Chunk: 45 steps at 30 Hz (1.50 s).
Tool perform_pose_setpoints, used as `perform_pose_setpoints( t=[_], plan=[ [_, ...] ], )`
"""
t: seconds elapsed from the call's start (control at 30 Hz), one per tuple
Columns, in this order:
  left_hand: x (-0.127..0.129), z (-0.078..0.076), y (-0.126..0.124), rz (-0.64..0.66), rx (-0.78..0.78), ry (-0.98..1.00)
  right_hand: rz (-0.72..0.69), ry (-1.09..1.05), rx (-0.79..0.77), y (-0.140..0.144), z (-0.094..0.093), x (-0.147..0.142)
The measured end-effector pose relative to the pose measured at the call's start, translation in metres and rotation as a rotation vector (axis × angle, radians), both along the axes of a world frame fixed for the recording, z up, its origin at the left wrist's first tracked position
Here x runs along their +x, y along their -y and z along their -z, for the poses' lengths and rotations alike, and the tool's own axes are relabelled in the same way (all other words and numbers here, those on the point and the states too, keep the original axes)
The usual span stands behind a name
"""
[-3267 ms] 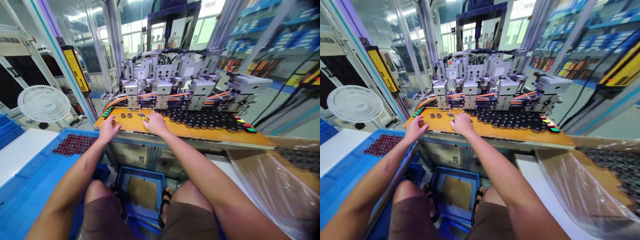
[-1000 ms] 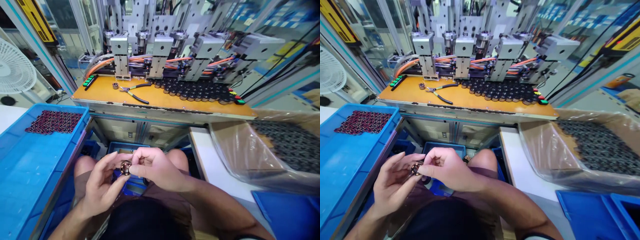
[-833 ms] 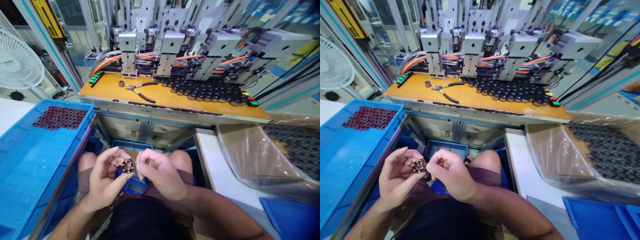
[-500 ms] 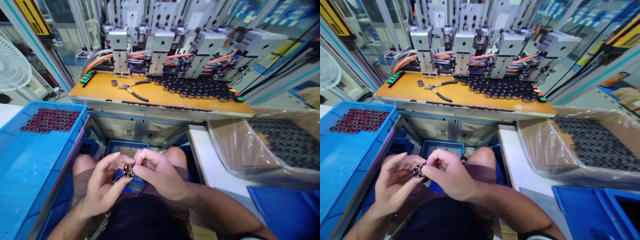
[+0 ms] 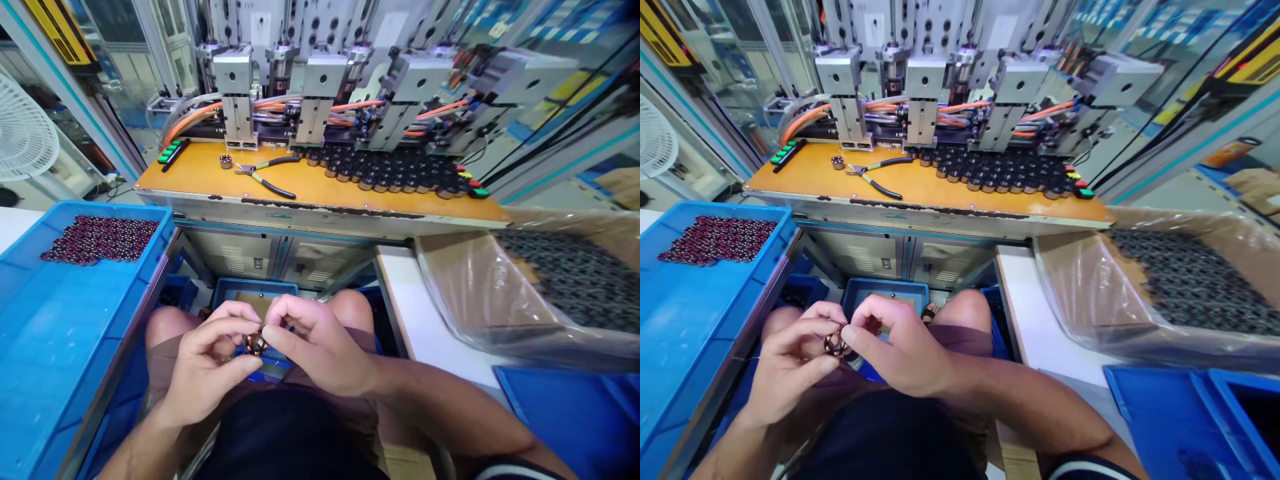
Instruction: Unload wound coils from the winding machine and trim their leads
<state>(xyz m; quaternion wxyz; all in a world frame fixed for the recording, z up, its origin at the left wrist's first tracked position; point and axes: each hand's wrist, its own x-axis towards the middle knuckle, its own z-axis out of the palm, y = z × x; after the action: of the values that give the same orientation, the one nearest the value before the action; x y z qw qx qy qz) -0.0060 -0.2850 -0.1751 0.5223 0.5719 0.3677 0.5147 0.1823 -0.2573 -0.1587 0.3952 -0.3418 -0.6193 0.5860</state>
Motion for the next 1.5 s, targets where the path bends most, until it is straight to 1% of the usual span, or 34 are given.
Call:
perform_pose_setpoints(
  t=[0.1, 0.2, 0.3, 0.4, 0.57, 0.63, 0.7, 0.83, 0.87, 0.9, 0.97, 1.07, 1.13, 1.23, 1.33, 1.4, 1.5],
  plan=[
    [0.002, 0.001, 0.0, 0.035, -0.085, 0.089, -0.01, -0.002, -0.024, 0.0, 0.003, 0.005],
    [0.001, 0.003, 0.0, 0.091, -0.16, 0.196, -0.043, -0.019, -0.133, -0.002, 0.002, 0.012],
    [0.001, 0.004, 0.0, 0.113, -0.184, 0.198, -0.059, -0.035, -0.22, -0.003, -0.003, 0.014],
    [0.003, 0.003, -0.001, 0.141, -0.198, 0.183, -0.085, -0.025, -0.209, -0.003, -0.005, 0.012],
    [0.002, -0.001, -0.001, 0.175, -0.25, 0.208, -0.036, 0.06, -0.192, -0.009, 0.0, 0.022],
    [0.001, -0.002, -0.001, 0.21, -0.274, 0.217, -0.031, 0.079, -0.187, -0.014, -0.002, 0.027],
    [0.002, -0.003, -0.002, 0.254, -0.301, 0.218, -0.066, 0.072, -0.122, -0.019, -0.007, 0.029],
    [0.008, -0.004, -0.002, 0.351, -0.382, 0.253, -0.276, 0.093, 0.16, -0.03, -0.016, 0.022],
    [0.009, -0.004, -0.002, 0.36, -0.397, 0.259, -0.311, 0.092, 0.208, -0.032, -0.017, 0.02],
    [0.01, -0.005, -0.002, 0.356, -0.403, 0.257, -0.321, 0.09, 0.233, -0.033, -0.017, 0.018],
    [0.01, -0.006, -0.002, 0.298, -0.388, 0.23, -0.275, 0.094, 0.232, -0.032, -0.016, 0.016],
    [0.007, -0.005, -0.001, 0.177, -0.336, 0.193, -0.164, 0.144, 0.163, -0.027, -0.015, 0.018],
    [0.005, -0.003, -0.001, 0.14, -0.294, 0.182, -0.13, 0.174, 0.099, -0.022, -0.017, 0.021],
    [0.003, 0.001, -0.002, 0.155, -0.232, 0.152, -0.131, 0.216, -0.006, -0.017, -0.023, 0.025],
    [0.004, 0.002, -0.003, 0.183, -0.203, 0.127, -0.189, 0.277, -0.076, -0.015, -0.031, 0.027],
    [0.004, 0.002, -0.003, 0.196, -0.201, 0.118, -0.232, 0.328, -0.05, -0.016, -0.035, 0.028],
    [0.004, 0.003, -0.001, 0.218, -0.207, 0.126, -0.255, 0.388, 0.048, -0.018, -0.038, 0.03]
  ],
)
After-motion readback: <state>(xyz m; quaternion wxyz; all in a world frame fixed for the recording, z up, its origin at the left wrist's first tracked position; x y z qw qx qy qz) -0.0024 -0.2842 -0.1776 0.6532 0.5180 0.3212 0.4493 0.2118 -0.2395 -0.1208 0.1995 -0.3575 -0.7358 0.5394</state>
